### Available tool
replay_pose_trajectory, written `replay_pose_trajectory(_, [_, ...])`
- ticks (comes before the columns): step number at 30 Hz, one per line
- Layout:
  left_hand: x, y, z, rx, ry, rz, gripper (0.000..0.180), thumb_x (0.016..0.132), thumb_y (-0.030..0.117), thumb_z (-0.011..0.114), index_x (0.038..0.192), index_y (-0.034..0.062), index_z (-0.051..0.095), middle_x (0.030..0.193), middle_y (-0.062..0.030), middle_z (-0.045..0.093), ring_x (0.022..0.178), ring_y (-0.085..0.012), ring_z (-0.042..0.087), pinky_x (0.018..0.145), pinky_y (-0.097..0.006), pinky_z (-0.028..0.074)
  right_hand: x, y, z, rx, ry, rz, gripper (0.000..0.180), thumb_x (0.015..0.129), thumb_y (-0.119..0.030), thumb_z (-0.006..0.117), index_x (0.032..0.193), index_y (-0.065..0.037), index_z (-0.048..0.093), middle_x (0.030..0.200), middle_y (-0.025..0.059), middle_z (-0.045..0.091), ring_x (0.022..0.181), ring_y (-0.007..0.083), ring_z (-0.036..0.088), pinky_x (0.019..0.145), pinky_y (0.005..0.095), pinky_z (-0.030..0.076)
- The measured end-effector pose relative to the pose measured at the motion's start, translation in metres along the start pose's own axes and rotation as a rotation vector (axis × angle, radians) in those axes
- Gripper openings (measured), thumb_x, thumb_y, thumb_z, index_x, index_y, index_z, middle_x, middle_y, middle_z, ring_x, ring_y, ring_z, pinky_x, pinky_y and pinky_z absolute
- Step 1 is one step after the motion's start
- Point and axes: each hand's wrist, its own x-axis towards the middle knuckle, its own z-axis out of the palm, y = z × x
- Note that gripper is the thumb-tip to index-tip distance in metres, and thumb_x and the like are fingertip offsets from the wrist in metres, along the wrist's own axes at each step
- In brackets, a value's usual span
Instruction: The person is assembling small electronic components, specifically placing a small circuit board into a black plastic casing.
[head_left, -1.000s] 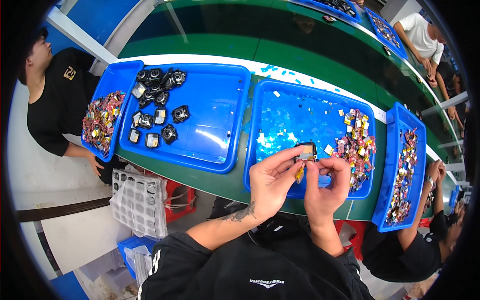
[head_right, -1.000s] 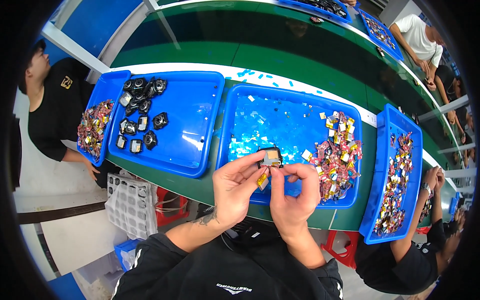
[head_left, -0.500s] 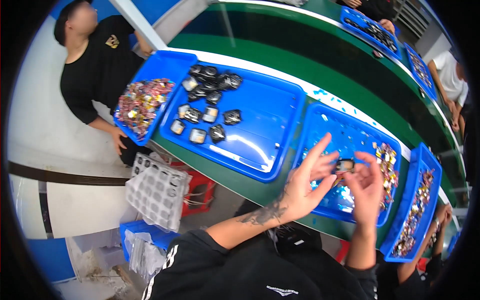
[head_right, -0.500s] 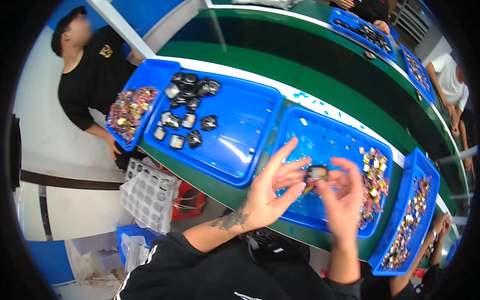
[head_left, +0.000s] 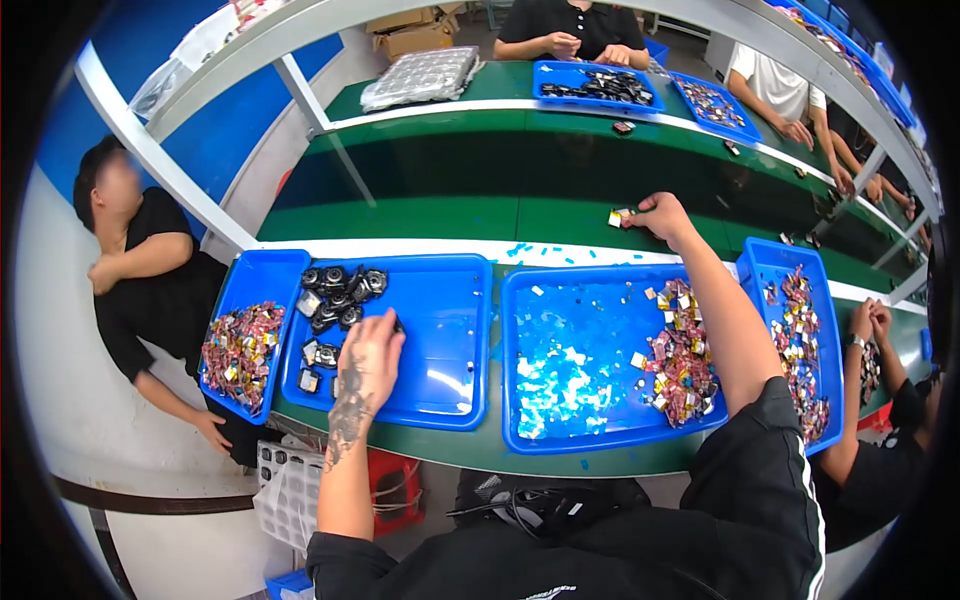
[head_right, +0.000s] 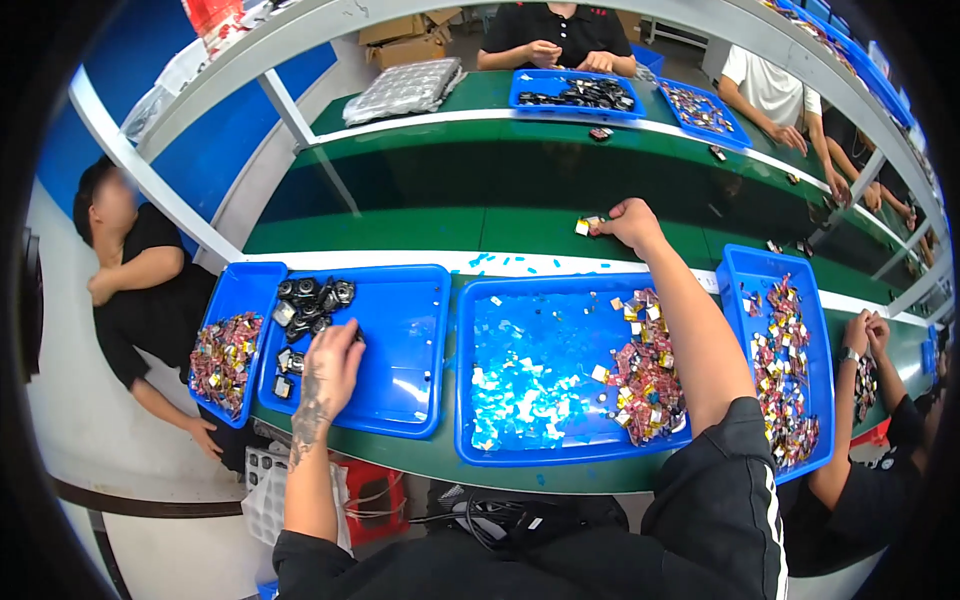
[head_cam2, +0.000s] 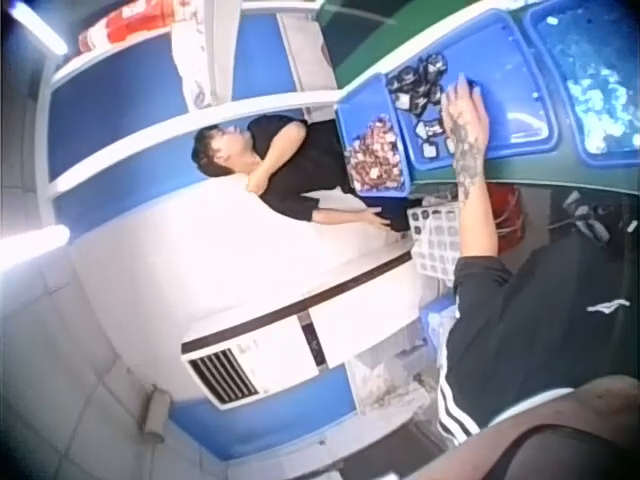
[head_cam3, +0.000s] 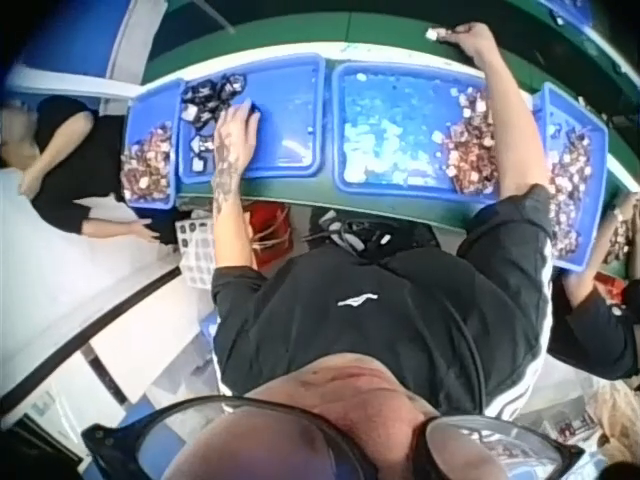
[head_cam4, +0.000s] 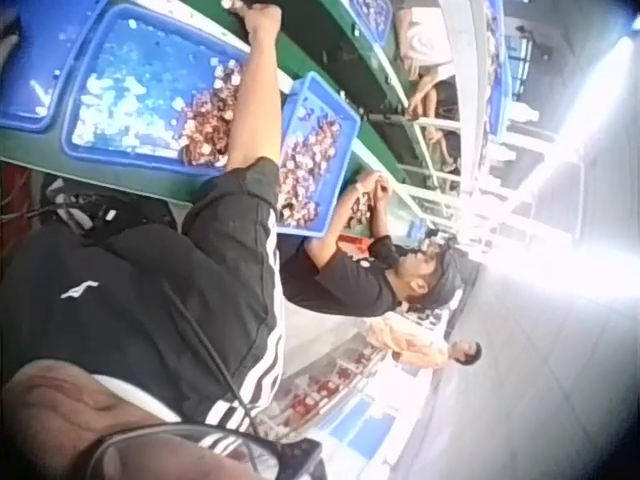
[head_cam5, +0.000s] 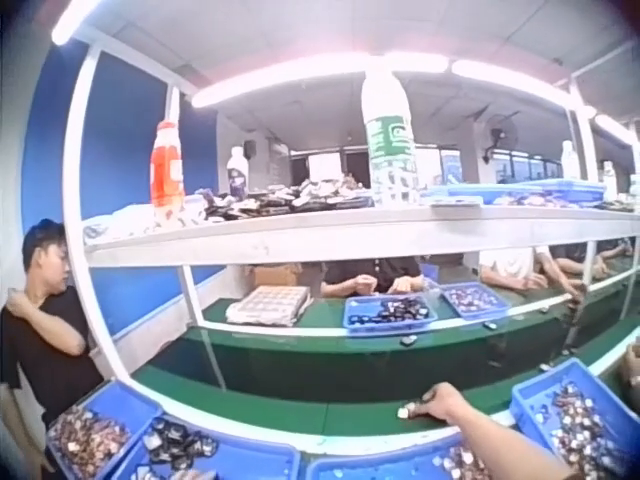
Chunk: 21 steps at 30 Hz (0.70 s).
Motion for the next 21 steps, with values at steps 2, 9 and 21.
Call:
replay_pose_trajectory(2, [0.008, 0.006, 0.005, -0.68, 0.141, -0.182, 0.031, 0.097, 0.012, 0.054, 0.123, -0.0035, 0.058, 0.116, -0.0167, 0.064, 0.099, -0.0247, 0.064, 0.086, -0.031, 0.051, -0.003, 0.003, -0.011, 0.031, 0.025, 0.029, 0.037, 0.069, -0.02, 0.085, 0.092, -0.002, 0.063, 0.082, 0.0096, 0.065, 0.074, 0.017, 0.062, 0.066, 0.0317, 0.05])
replay_pose_trajectory(9, [0.011, 0.087, 0.007, -2.235, -0.05, -0.692, 0.038, 0.102, 0.02, 0.043, 0.129, -0.0065, 0.047, 0.125, -0.0246, 0.057, 0.111, -0.0352, 0.061, 0.097, -0.04, 0.053, -0.123, -0.041, -0.064, -0.205, 0.038, -0.533, 0.008, 0.08, -0.007, 0.064, 0.083, 0.0, 0.067, 0.074, 0.0136, 0.066, 0.069, 0.0247, 0.066, 0.067, 0.0332, 0.051])
replay_pose_trajectory(21, [-0.001, 0.15, 0.027, -1.72, -0.223, -0.406, 0.048, 0.094, 0.006, 0.055, 0.14, 0.0064, 0.041, 0.119, -0.0185, 0.057, 0.095, -0.024, 0.064, 0.082, -0.033, 0.056, -0.195, -0.006, -0.053, 0.1, 0.139, -0.332, 0.011, 0.086, -0.01, 0.068, 0.09, 0.001, 0.07, 0.083, 0.0078, 0.068, 0.074, 0.0146, 0.063, 0.068, 0.0294, 0.049])
